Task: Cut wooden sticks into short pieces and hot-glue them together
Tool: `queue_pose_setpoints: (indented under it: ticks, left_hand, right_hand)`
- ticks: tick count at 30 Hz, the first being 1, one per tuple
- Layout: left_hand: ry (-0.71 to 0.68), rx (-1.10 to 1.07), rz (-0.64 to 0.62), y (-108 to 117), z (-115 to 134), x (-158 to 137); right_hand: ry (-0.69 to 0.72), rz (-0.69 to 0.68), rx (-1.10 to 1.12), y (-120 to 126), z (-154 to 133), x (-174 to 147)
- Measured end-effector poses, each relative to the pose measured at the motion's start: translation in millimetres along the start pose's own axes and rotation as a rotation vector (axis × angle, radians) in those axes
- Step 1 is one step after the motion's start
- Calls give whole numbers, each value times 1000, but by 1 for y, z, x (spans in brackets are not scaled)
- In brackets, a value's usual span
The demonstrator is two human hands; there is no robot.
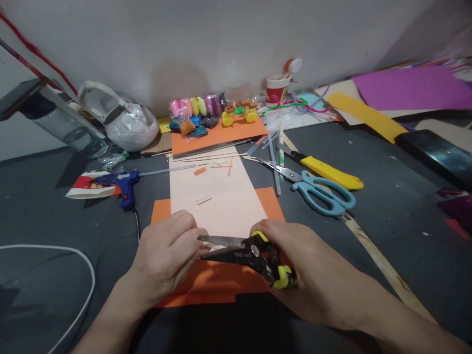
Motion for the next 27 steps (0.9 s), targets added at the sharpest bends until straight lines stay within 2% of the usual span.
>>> queue_pose_setpoints:
  ticks: [5,9,12,17,22,27]
  left_hand:
    - [-1,8,12,0,1,3]
    - [43,22,12,2,-1,1]
    - [45,57,45,7,0,-2]
    - [37,79,86,9,0,-4]
    - [25,93,103,8,0,-5]
    - [15,117,116,7,4,-2]
  right_hand:
    - [6,54,-54,0,1,-3]
    - [-53,105,-5,4,4,-2]
    - [-91,83,22,5,3,-1]
    - [-47,37,7,0,-5,-1]
    - [-71,17,9,-4,-6,-1]
    - [-59,37,-2,-6,-4,-3]
Point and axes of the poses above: each hand's wrist, its own x-axis towards the middle knuckle, its own y-axis out of the back of the hand, z = x × y, the point moved 5 cm from there along x, towards the middle knuckle, and after that the axes turned 8 degrees about -z, right-handed, at the moved point
